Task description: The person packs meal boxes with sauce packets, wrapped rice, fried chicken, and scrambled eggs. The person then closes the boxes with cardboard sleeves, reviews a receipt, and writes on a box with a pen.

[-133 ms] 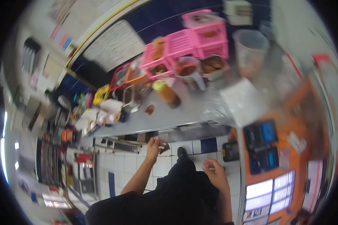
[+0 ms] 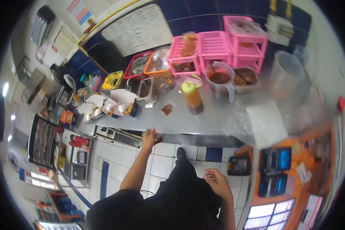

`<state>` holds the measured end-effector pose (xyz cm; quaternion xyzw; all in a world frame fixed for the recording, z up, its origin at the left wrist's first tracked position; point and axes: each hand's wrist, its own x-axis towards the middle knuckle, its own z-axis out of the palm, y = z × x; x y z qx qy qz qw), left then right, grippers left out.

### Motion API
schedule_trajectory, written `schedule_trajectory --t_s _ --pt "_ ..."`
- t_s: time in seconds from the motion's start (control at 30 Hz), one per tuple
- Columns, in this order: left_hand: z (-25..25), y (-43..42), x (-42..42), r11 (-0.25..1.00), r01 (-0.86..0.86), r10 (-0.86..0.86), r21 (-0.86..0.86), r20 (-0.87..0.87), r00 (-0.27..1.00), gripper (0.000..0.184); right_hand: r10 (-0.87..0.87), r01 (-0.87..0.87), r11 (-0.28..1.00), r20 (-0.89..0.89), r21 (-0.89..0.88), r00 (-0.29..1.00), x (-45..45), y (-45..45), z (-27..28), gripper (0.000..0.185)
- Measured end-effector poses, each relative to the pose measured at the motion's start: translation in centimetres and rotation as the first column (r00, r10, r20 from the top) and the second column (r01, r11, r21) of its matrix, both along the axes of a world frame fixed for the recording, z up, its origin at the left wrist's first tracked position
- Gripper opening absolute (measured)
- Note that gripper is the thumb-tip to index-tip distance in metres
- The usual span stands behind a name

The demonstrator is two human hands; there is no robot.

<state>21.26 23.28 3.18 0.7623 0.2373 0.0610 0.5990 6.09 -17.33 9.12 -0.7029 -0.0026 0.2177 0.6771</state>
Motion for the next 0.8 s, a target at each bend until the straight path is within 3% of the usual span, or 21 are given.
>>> schedule_trajectory --t_s 0.07,0.13,0.23,0.27,0.33,0.37,0.43,0.47,0.5,0.6,0.67,0.7,0.8 --pt "4.0 6.6 3.9 0.993 -0.105 0.105 -0.054 -0.013 0.994 0.031 0.09 -0.09 0.995 -0.007 -0.034 0.996 4.2 6.7 2.2 0.032" --pt "3.2 12.3 8.3 0.965 -0.154 0.155 -0.211 -0.013 0.988 0.029 0.114 -0.099 0.988 0.13 -0.117 0.985 9.7 13.2 1.3 0.029" --pt "0.4 17.3 12.8 0.989 0.004 -0.007 -0.145 -0.018 1.0 0.026 0.14 -0.075 0.968 0.263 -0.241 0.955 18.6 22.6 0.3 0.028" --pt "1.3 16.7 13.2 0.941 0.038 -0.066 -0.335 -0.071 0.995 0.025 0.074 0.013 0.966 0.323 -0.259 0.943 22.0 25.7 0.6 0.028" --pt "2.0 15.8 14.3 0.921 0.218 -0.255 -0.321 -0.077 0.964 0.026 -0.04 0.224 0.91 0.463 -0.349 0.885 29.2 30.8 0.7 0.026" --pt "1.8 15.4 14.9 0.898 0.309 -0.349 -0.312 -0.079 0.934 0.027 -0.084 0.348 0.844 0.541 -0.408 0.837 32.8 32.7 0.0 0.024" --pt "-0.6 14.2 16.4 0.944 0.271 -0.285 -0.186 -0.056 0.957 0.032 -0.183 0.568 0.73 0.693 -0.379 0.697 39.7 35.0 -2.6 0.021" --pt "-1.5 13.6 17.1 0.961 0.249 -0.254 -0.12 -0.034 0.967 0.035 -0.176 0.621 0.636 0.697 -0.458 0.695 42.3 35.6 -3.6 0.021" --pt "-1.1 13.4 17.1 0.974 0.198 -0.197 0.108 -0.025 0.98 0.042 -0.169 0.665 0.533 0.704 -0.524 0.69 44.7 36.0 -3.5 0.021" --pt "0.9 14.3 14.6 0.964 0.229 -0.229 0.133 -0.017 0.973 0.045 -0.023 0.54 0.403 0.582 -0.739 0.813 49.2 35.8 -2.6 0.023" --pt "1.0 15.9 11.7 0.947 0.312 -0.313 0.081 -0.007 0.95 0.045 0.123 0.316 0.359 0.381 -0.878 0.917 51.6 35.1 -3.0 0.02" --pt "1.0 17.0 10.1 0.939 0.341 -0.34 0.035 -0.032 0.94 0.045 0.198 0.192 0.328 0.266 -0.925 0.944 52.3 35.1 -3.0 0.018" --pt "1.4 20.1 8.2 0.94 0.326 -0.336 -0.101 -0.107 0.936 0.043 0.331 0.061 0.195 0.124 -0.979 0.936 51.2 35.1 -2.4 0.02"
